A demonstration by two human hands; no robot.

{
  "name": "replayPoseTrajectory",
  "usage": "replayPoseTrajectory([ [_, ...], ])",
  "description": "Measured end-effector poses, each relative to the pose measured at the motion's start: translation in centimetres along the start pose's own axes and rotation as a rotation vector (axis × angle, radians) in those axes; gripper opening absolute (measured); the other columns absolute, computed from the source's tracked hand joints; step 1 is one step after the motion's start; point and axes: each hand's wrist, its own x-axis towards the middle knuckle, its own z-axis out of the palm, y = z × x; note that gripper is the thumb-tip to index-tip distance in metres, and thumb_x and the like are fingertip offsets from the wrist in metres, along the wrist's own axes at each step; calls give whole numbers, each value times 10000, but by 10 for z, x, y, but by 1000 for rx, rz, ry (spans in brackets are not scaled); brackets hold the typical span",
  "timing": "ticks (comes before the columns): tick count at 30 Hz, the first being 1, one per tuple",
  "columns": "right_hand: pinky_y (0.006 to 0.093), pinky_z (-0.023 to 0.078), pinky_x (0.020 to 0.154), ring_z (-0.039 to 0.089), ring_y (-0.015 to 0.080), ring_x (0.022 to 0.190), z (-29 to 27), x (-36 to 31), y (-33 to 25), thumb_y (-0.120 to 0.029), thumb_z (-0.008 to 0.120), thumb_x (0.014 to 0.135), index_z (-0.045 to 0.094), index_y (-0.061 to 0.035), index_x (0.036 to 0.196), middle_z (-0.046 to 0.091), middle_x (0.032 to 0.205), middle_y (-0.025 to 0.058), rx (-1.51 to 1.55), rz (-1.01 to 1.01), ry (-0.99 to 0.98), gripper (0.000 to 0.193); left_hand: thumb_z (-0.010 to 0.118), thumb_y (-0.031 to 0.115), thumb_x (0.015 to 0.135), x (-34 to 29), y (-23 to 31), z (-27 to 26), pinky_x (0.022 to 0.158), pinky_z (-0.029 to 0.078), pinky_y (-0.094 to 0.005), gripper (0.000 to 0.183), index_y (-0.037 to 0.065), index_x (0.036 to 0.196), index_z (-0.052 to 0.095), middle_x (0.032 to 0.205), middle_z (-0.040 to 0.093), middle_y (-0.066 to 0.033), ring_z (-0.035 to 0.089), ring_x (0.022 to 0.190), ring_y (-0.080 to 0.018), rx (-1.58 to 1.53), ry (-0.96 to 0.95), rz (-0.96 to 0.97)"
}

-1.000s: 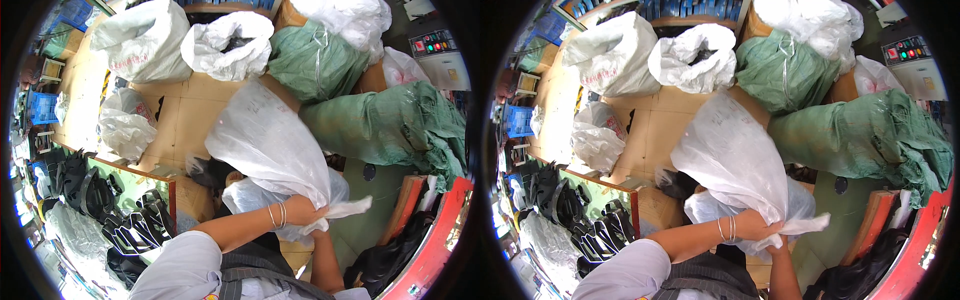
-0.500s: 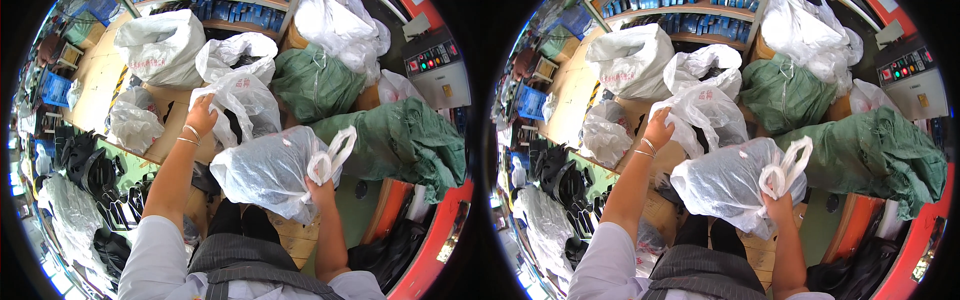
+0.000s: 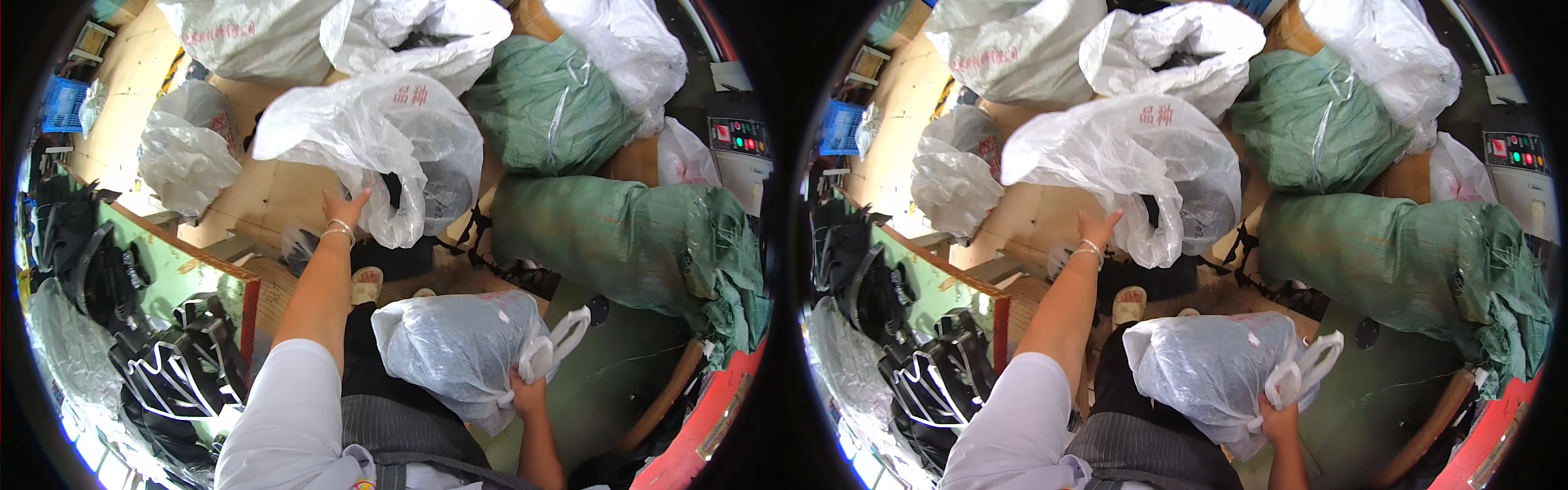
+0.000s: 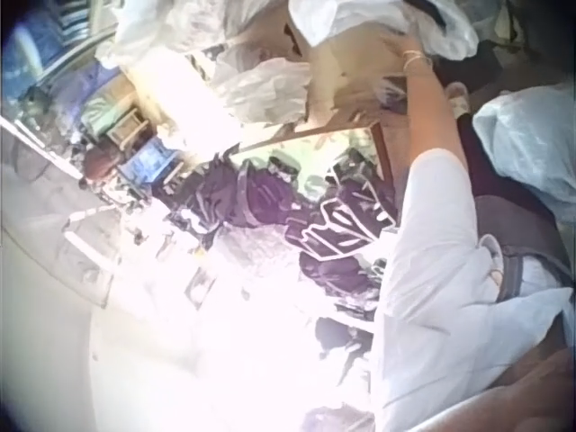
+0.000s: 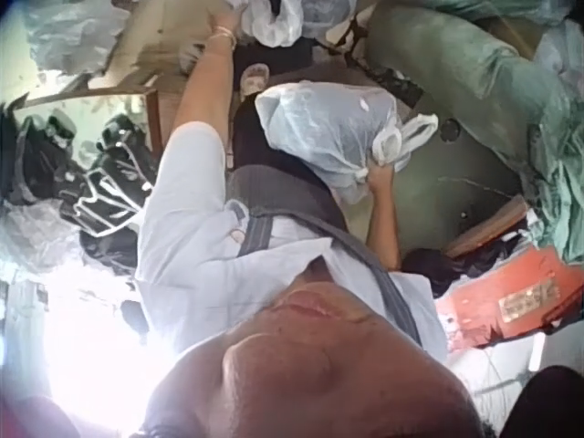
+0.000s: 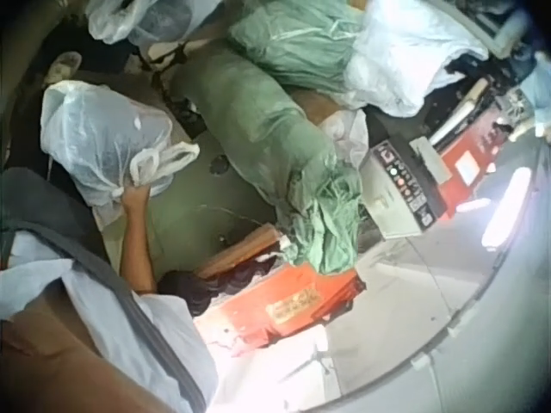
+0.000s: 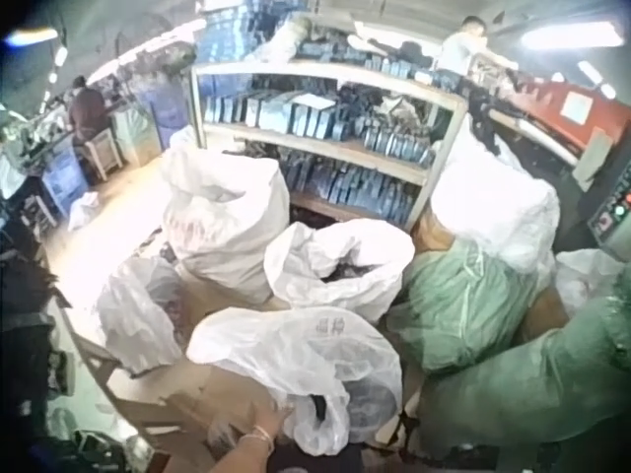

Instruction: Die-cutting black fabric components using a hydraulic press machine.

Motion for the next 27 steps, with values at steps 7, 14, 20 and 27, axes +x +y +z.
replayPoseTrajectory([
  [7, 333, 466, 826, 596, 205, 937, 10, -11, 43, -41, 684, 800, 596, 23, 1074, 629, 1012, 101, 28, 75, 65, 295, 593, 203, 852, 23, -9, 17, 867, 439, -337, 417, -47, 1180, 537, 1087, 611, -207, 575, 1001, -277, -564, 146, 58],
  [14, 340, 463, 835, 594, 214, 932, -5, -11, 18, -56, 679, 811, 597, 28, 1065, 631, 1005, 95, -182, 37, 5, 280, 498, 111, 935, -95, -6, -54, 765, 460, -283, 211, -35, 1061, 585, 990, 648, -89, 587, 860, -143, -967, 171, -21],
  [20, 308, 451, 810, 574, 170, 923, -42, -14, -60, -48, 667, 811, 607, -9, 1017, 624, 976, 56, -111, -70, -74, 218, 518, 108, 945, -156, -2, -118, 768, 461, -254, 194, -28, 1054, 603, 980, 655, -68, 588, 854, -121, -1000, 108, -52],
  [27, 230, 402, 681, 507, 85, 746, -101, -26, -138, -14, 633, 809, 577, -42, 907, 561, 831, -15, -36, -263, -290, 117, 561, 157, 936, -183, 18, -147, 718, 439, -249, 172, -6, 977, 599, 899, 642, -41, 556, 815, -90, -652, 66, 168],
])
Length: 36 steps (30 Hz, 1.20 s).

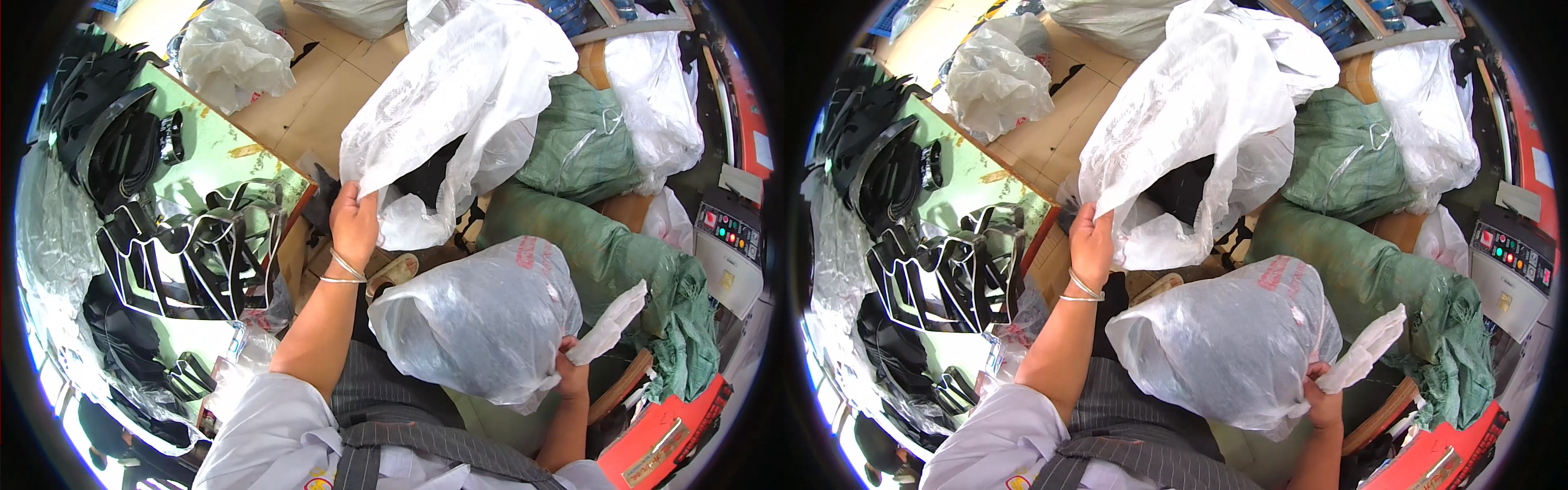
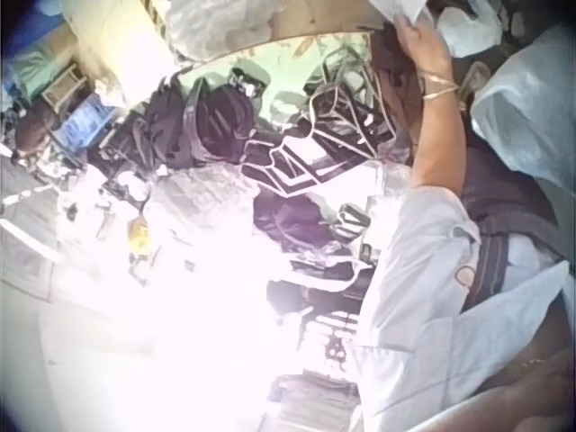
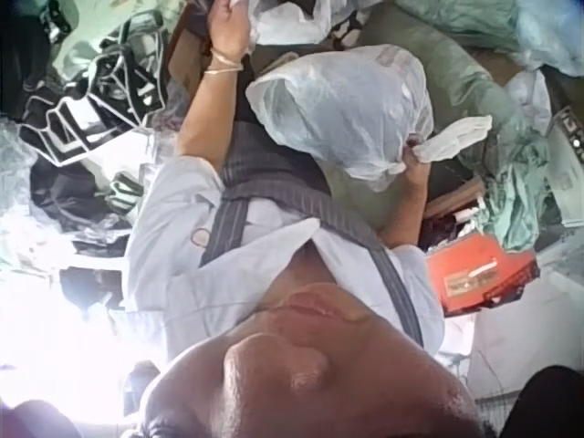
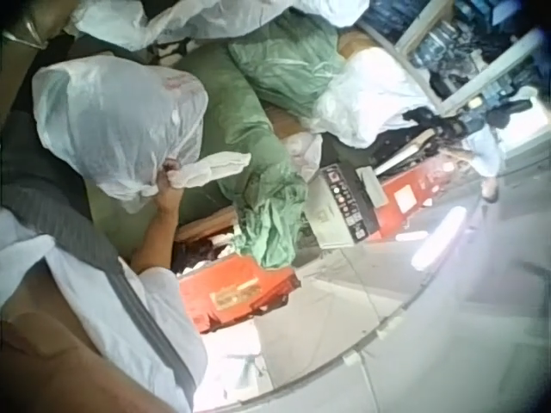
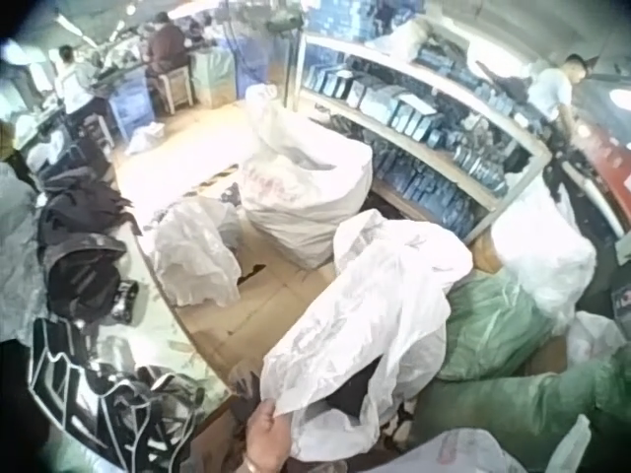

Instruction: Die-cutting black fabric components using a hydraulic press machine.

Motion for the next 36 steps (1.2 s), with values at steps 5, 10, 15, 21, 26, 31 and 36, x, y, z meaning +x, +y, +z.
replayPoseTrajectory([
  [5, 219, 401, 680, 503, 75, 738, 0, -4, -25, -28, 628, 826, 569, -42, 903, 562, 817, -15, 36, -64, -73, 99, 637, 274, 856, 28, 7, -14, 720, 480, -360, 308, 10, 1008, 592, 867, 651, -149, 620, 767, -241, 61, 178, -179],
  [10, 224, 410, 675, 501, 73, 721, 15, -8, -25, -36, 652, 825, 577, -42, 912, 560, 805, -19, -67, -34, -101, 115, 713, 189, 786, 33, 29, 7, 828, 465, -366, 401, 2, 1114, 577, 964, 622, -138, 587, 875, -265, 508, 318, 285],
  [15, 254, 441, 667, 533, 91, 732, 29, -12, 10, -28, 682, 807, 620, -44, 871, 589, 798, -12, -153, 50, -61, 91, 742, 106, 722, 37, 24, 58, 950, 412, -418, 466, 9, 1144, 568, 1102, 585, -147, 524, 1078, -318, 507, -97, 764],
  [21, 275, 447, 665, 543, 107, 736, 27, -31, 59, -49, 700, 793, 629, -47, 881, 598, 818, -1, -80, 157, 109, 113, 759, 303, 717, 112, -105, 145, 1001, 397, -422, 691, -63, 1238, 492, 1239, 526, -225, 500, 1146, -367, 794, -237, 321],
  [26, 226, 398, 668, 490, 88, 718, 21, -59, 103, -95, 691, 795, 567, -55, 924, 535, 787, -18, 32, 335, 252, 184, 791, 346, 670, 133, -164, 188, 996, 414, -437, 905, -92, 1344, 375, 1353, 453, -274, 458, 1250, -387, 937, -400, -349],
  [31, 247, 403, 710, 496, 101, 766, 30, -49, 100, -126, 690, 796, 560, -50, 935, 535, 832, 1, 85, 292, 385, 204, 663, 179, 771, 116, -195, 234, 946, 450, -396, 590, -32, 1289, 476, 1182, 592, -252, 567, 1110, -390, 538, -706, -146],
  [36, 257, 401, 733, 489, 109, 763, 17, -36, 67, -160, 696, 796, 555, -36, 938, 528, 832, 4, 156, 213, 412, 235, 626, 212, 783, 69, -149, 259, 902, 457, -426, 516, 11, 1250, 534, 1068, 612, -239, 584, 996, -391, 678, -1291, 413],
])
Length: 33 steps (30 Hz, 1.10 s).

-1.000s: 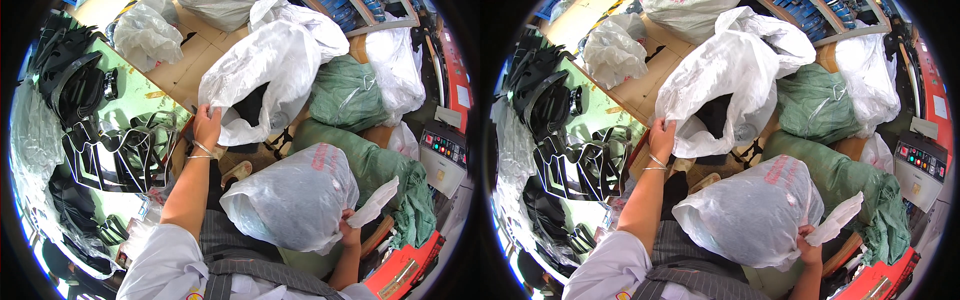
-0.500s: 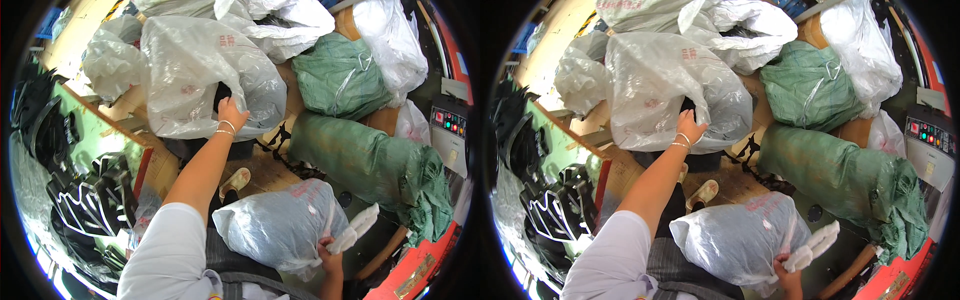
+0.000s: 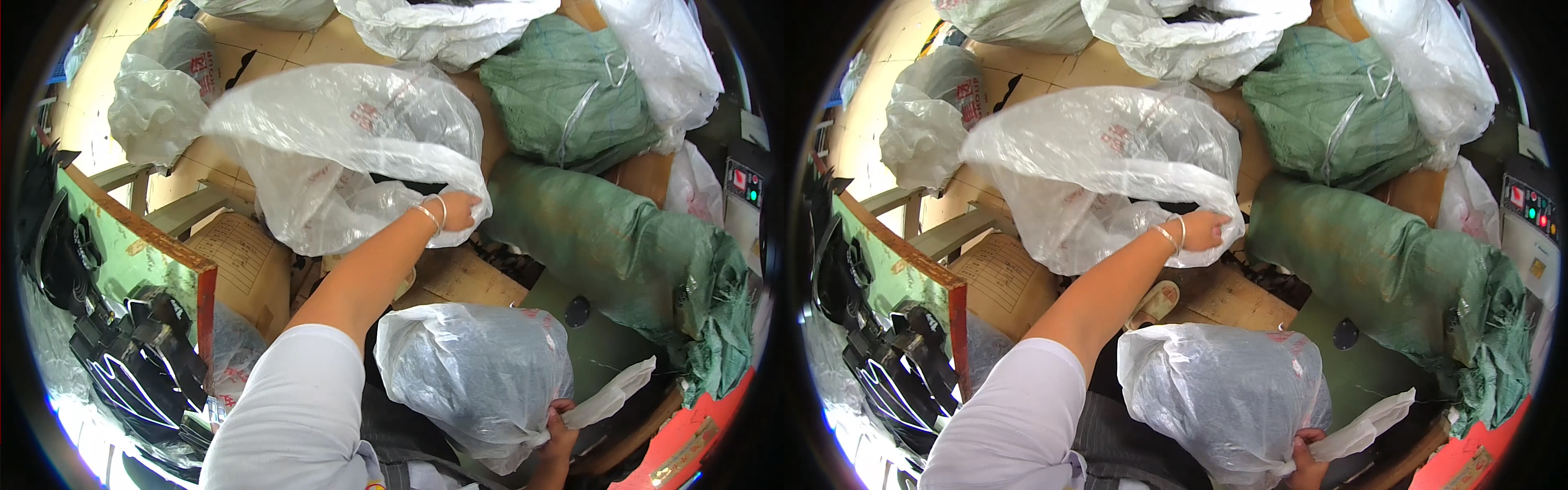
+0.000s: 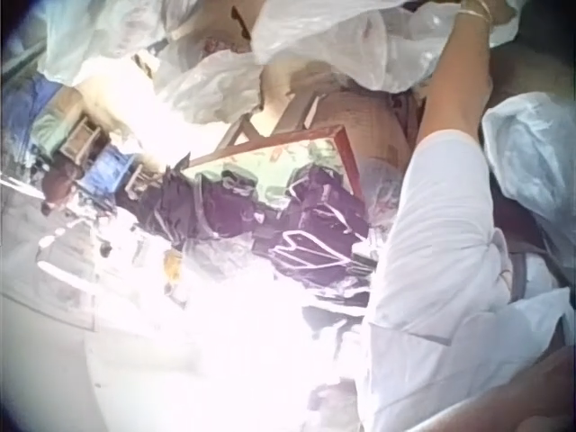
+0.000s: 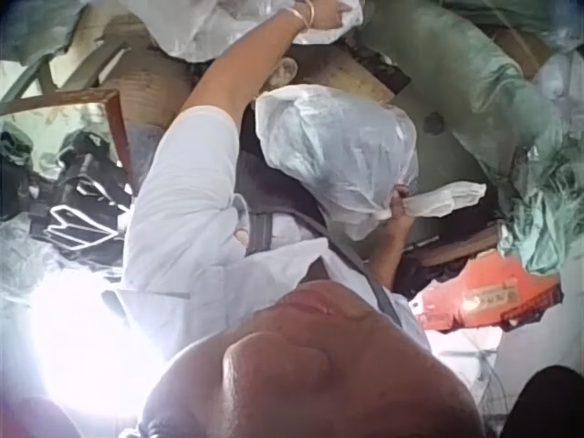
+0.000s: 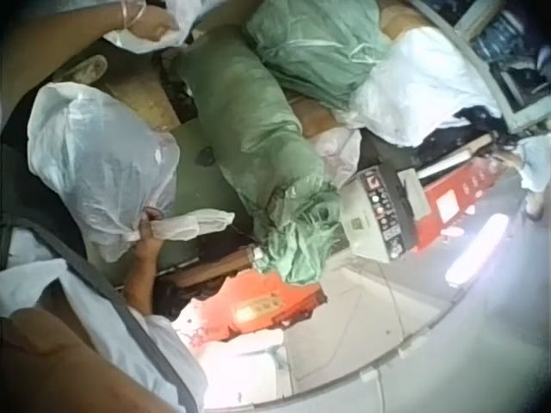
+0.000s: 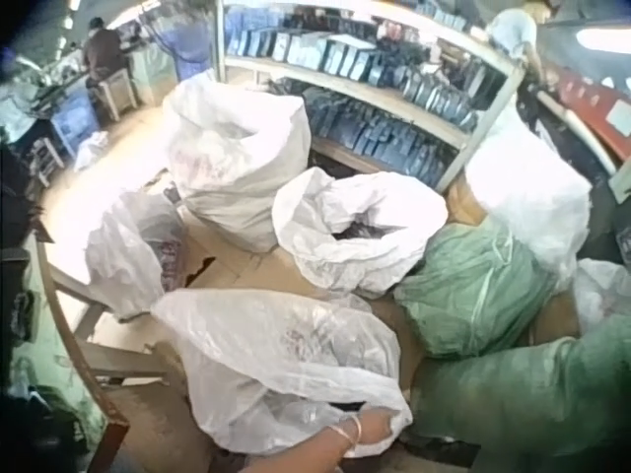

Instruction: Die-cutting black fabric components using a hydraulic press machine.

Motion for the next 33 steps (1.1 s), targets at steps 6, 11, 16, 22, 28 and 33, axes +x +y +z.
replayPoseTrajectory([
  [6, 322, 473, 782, 573, 158, 868, -21, 2, -28, -203, 719, 781, 527, -21, 990, 597, 905, 51, 275, 0, -91, 337, 681, 105, 752, -159, 18, -77, 919, 410, -445, 319, 49, 1061, 623, 1084, 609, -141, 547, 1028, -334, 119, 1421, -314],
  [11, 415, 493, 881, 614, 266, 994, -6, 17, -63, -269, 718, 744, 497, 4, 1239, 608, 1137, 123, 191, -119, -167, 608, 687, 295, 810, -268, -117, -40, 1036, 334, -445, 586, -36, 1252, 488, 1264, 511, -226, 446, 1211, -371, -311, 1794, -828],
  [16, 443, 488, 917, 598, 290, 1077, -1, 34, -77, -234, 614, 813, 438, -6, 1336, 581, 1215, 138, 73, -173, -182, 598, 694, 604, 747, -281, -217, 3, 1150, 189, -413, 1149, -130, 1436, 140, 1517, 150, -297, 201, 1406, -396, -760, 1643, -1131],
  [22, 457, 475, 924, 584, 300, 1091, 45, 45, -92, -229, 593, 831, 468, -22, 1295, 570, 1233, 123, 136, -174, -296, 523, 726, 519, 736, -295, -293, 19, 1097, 291, -418, 980, -90, 1393, 328, 1421, 348, -328, 334, 1347, -396, -542, 986, -1112],
  [28, 500, 447, 982, 556, 339, 1152, 22, 56, -68, -269, 506, 837, 472, -16, 1309, 562, 1279, 153, 369, 78, -240, 536, 761, 259, 739, -256, -266, 34, 1010, 403, -413, 744, -78, 1312, 428, 1336, 474, -274, 491, 1217, -375, -580, 1129, -1146],
  [33, 505, 448, 983, 555, 342, 1156, 29, 64, -43, -274, 497, 835, 477, -13, 1308, 559, 1284, 158, 436, 96, -241, 540, 763, 265, 738, -264, -317, 33, 1018, 396, -395, 759, -82, 1316, 415, 1317, 501, -257, 498, 1221, -370, -241, 1269, -1235],
])
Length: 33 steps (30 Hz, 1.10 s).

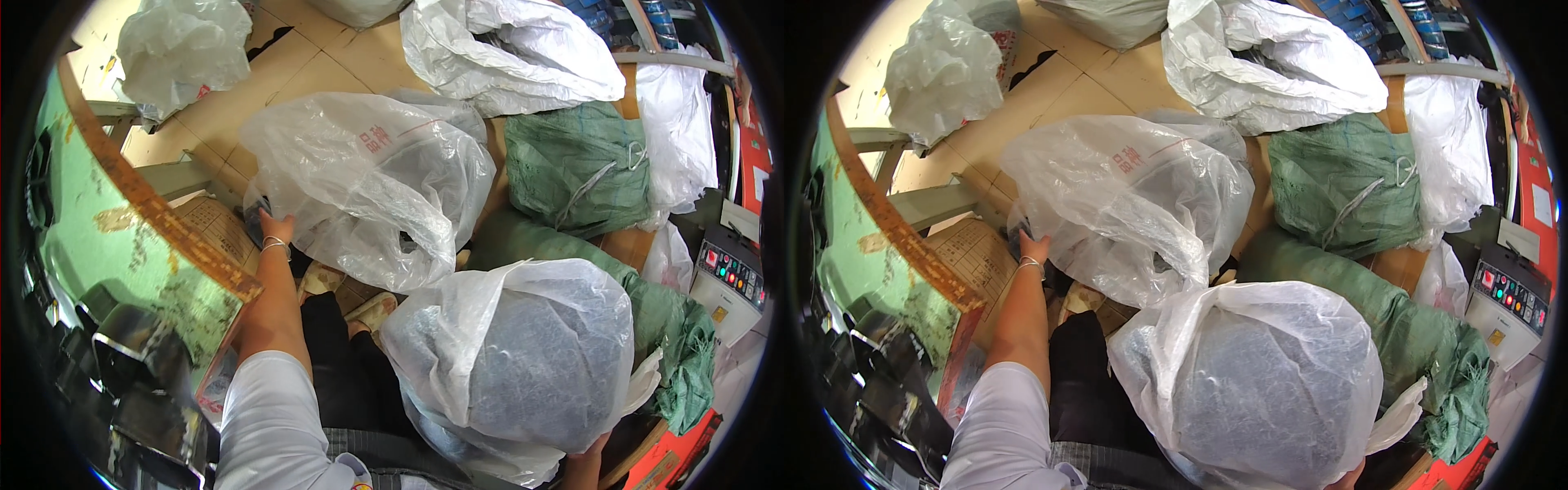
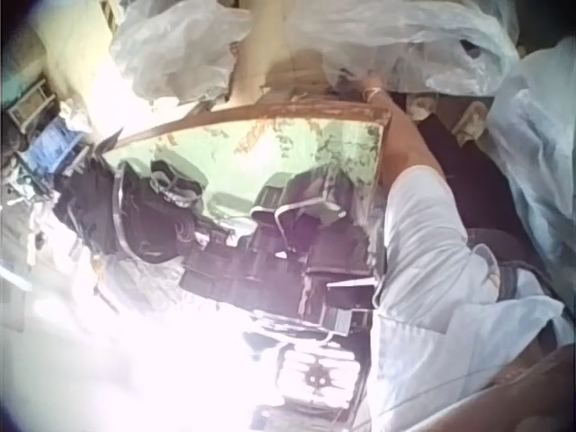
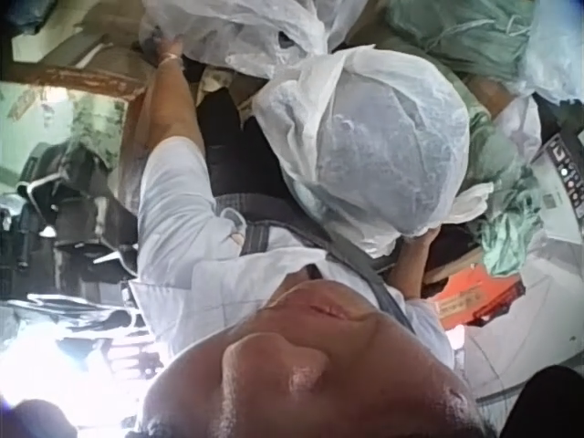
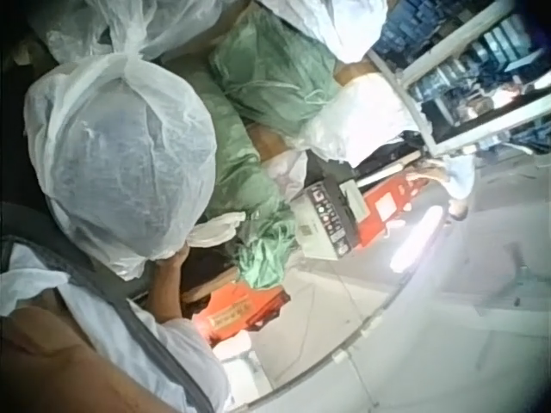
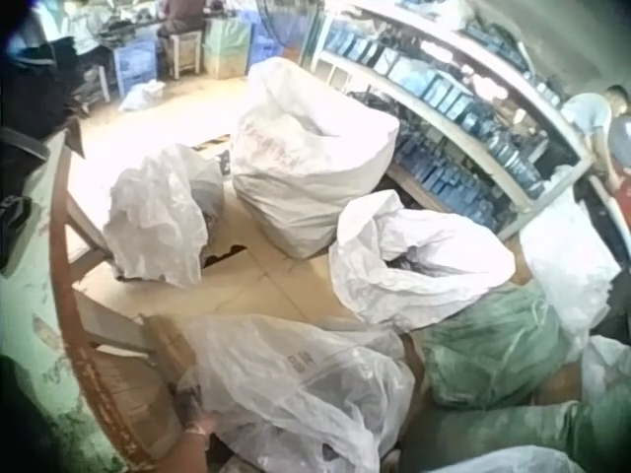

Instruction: Die-cutting black fabric components using a hydraulic press machine.

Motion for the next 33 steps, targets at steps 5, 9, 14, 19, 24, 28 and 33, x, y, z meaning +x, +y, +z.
replayPoseTrajectory([
  [5, 511, 449, 985, 553, 346, 1160, -7, 9, 13, -280, 488, 834, 482, -11, 1306, 557, 1290, 164, 30, -12, 60, 544, 732, 285, 754, -3, 6, 14, 945, 436, -376, 596, -84, 1184, 546, 1199, 601, -236, 588, 1096, -348, -260, -364, -155],
  [9, 515, 450, 986, 552, 348, 1163, -4, -1, 10, -285, 481, 832, 486, -9, 1305, 554, 1294, 168, 59, 8, 59, 548, 632, 196, 781, -21, 25, -8, 790, 475, -351, 286, -67, 891, 652, 880, 667, -154, 643, 843, -266, -174, -354, 144],
  [14, 456, 466, 966, 580, 305, 1113, 54, -7, -20, -276, 470, 871, 535, -32, 1278, 599, 1235, 142, 176, -29, -110, 479, 562, 213, 817, -99, 94, -59, 889, 478, -411, 336, 19, 1087, 606, 1036, 647, -107, 616, 968, -298, -1572, -757, -472],
  [19, 460, 423, 1023, 531, 315, 1179, 36, 12, -65, -401, 445, 900, 450, -39, 1359, 523, 1331, 127, 222, -262, -265, 584, 609, 247, 821, -158, 174, -137, 883, 485, -438, 411, 25, 1166, 580, 1101, 634, -127, 608, 1010, -305, -1760, -836, -526],
  [24, 445, 414, 1028, 528, 307, 1181, -44, -15, -22, -368, 466, 907, 446, -35, 1360, 523, 1328, 136, 57, -338, -424, 563, 625, 411, 841, -181, 197, -174, 772, 493, -427, 482, -38, 1014, 657, 924, 684, -168, 657, 872, -328, -731, -545, -76],
  [28, 430, 406, 1033, 524, 300, 1182, 76, 53, -37, -335, 487, 913, 442, -31, 1361, 523, 1324, 145, -95, -383, -533, 543, 498, 438, 922, -181, 202, -213, 685, 495, -405, 555, -92, 874, 656, 737, 652, -204, 659, 761, -241, -531, -432, 520],
  [33, 411, 395, 1040, 520, 291, 1185, 158, 95, 10, -294, 513, 921, 438, -26, 1361, 523, 1320, 157, -268, -440, -552, 521, 458, 287, 967, -241, 243, -266, 841, 481, -330, 407, 16, 1262, 530, 1212, 595, -85, 595, 1026, -198, -1239, -659, -59],
])
